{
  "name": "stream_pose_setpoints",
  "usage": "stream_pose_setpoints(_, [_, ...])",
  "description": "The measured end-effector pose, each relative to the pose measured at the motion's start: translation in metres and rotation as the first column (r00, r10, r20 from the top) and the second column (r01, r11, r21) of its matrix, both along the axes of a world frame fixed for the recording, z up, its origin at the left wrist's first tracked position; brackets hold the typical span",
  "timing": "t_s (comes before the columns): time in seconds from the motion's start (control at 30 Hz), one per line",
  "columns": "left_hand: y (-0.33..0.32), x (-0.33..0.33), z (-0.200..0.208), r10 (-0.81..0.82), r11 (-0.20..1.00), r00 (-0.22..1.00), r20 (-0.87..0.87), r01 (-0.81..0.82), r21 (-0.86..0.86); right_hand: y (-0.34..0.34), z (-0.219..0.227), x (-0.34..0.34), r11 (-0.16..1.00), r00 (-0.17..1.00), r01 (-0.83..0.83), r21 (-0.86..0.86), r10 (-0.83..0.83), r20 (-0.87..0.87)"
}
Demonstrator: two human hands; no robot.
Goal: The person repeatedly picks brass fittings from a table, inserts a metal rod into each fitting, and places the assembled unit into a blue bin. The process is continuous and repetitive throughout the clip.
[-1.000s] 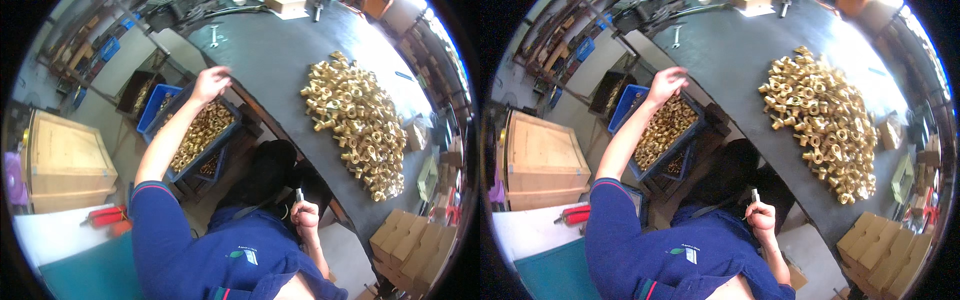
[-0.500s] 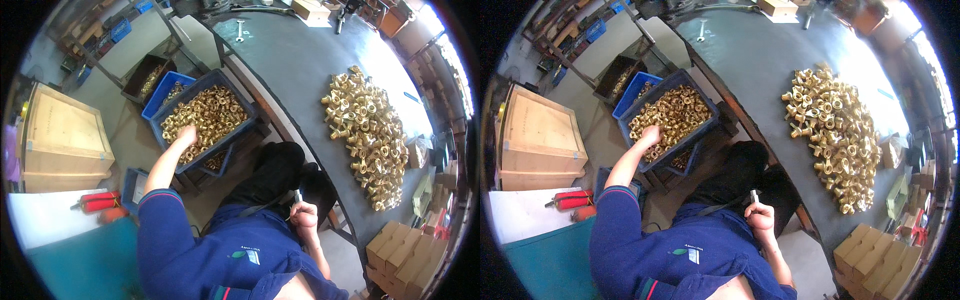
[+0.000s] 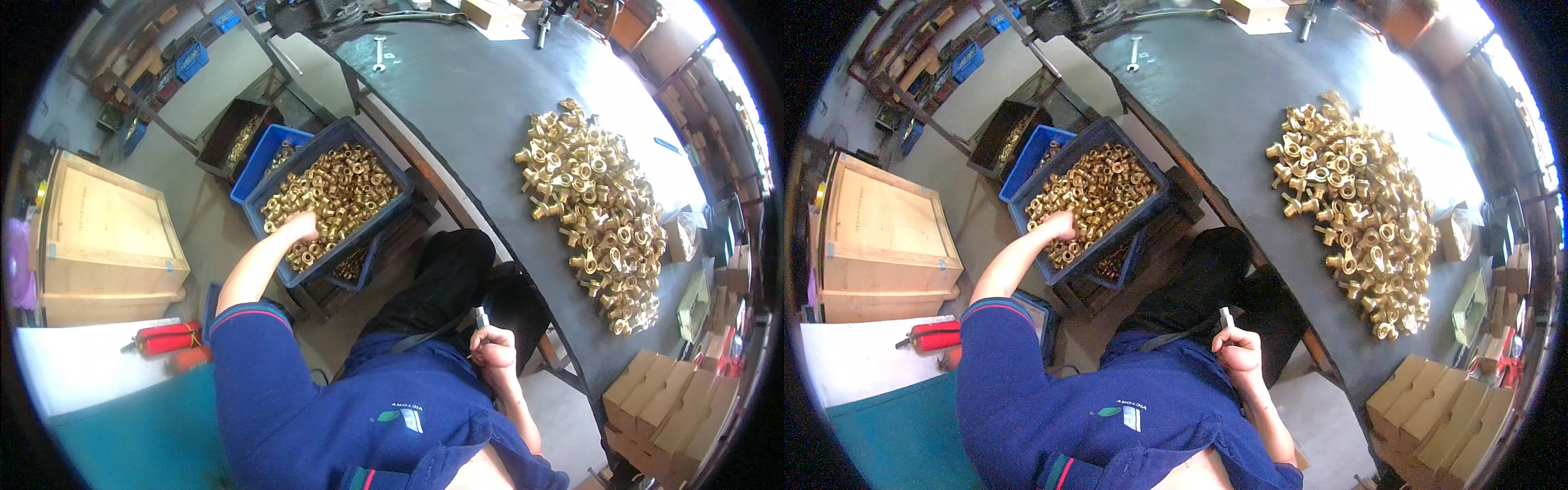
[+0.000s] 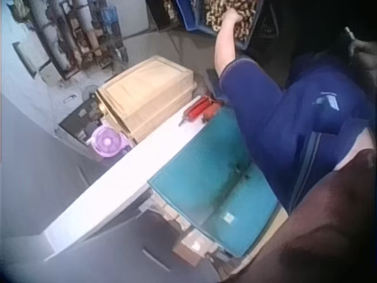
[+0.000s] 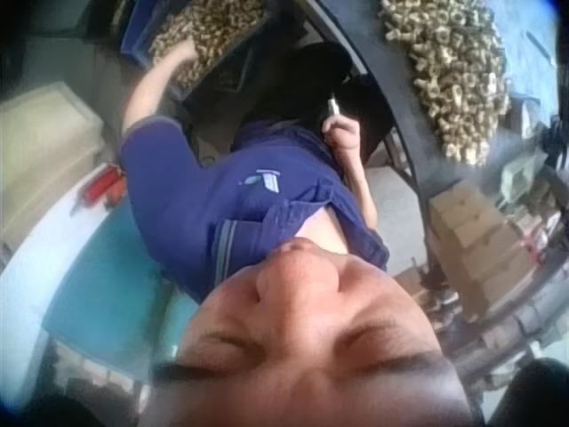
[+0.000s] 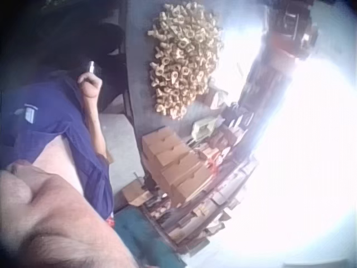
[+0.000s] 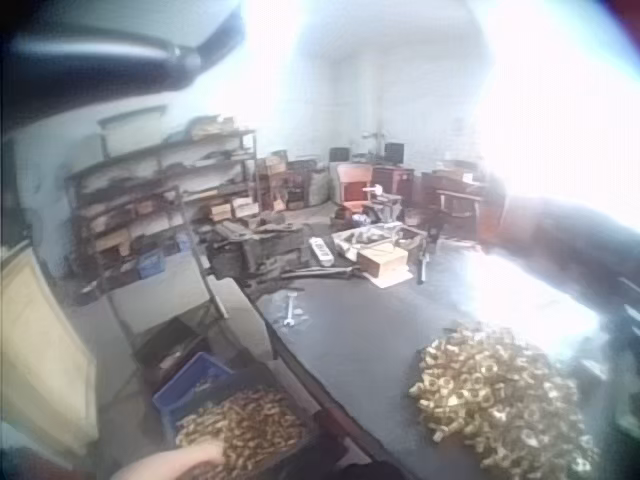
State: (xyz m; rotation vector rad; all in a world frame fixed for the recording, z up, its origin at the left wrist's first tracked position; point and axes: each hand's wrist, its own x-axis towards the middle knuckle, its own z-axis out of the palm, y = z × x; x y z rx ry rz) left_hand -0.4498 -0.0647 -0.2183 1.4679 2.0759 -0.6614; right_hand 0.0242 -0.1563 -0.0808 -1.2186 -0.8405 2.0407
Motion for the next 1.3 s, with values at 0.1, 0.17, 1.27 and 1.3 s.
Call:
stream_pose_setpoints(0.1, [-0.001, 0.011, 0.029, -0.074, 0.996, 0.997, -0.008, 0.074, 0.048, 0.0, -0.001, 0.002, 0.999, 0.999, 0.027, 0.024, -0.026, -0.038])
stream_pose_setpoints(0.17, [-0.005, 0.018, 0.047, -0.019, 0.985, 0.998, 0.06, 0.008, 0.174, -0.001, -0.003, 0.004, 0.998, 0.999, 0.036, 0.049, -0.035, -0.029])
stream_pose_setpoints(1.27, [0.02, 0.279, 0.161, -0.031, 0.984, -0.074, 0.997, -0.175, 0.018, 0.012, 0.0, 0.015, 0.933, 0.997, -0.078, 0.352, 0.078, 0.016])
stream_pose_setpoints(1.3, [0.039, 0.281, 0.166, -0.132, 0.973, -0.041, 0.99, -0.195, 0.122, 0.012, 0.007, 0.019, 0.943, 0.999, -0.039, 0.331, 0.037, 0.013])
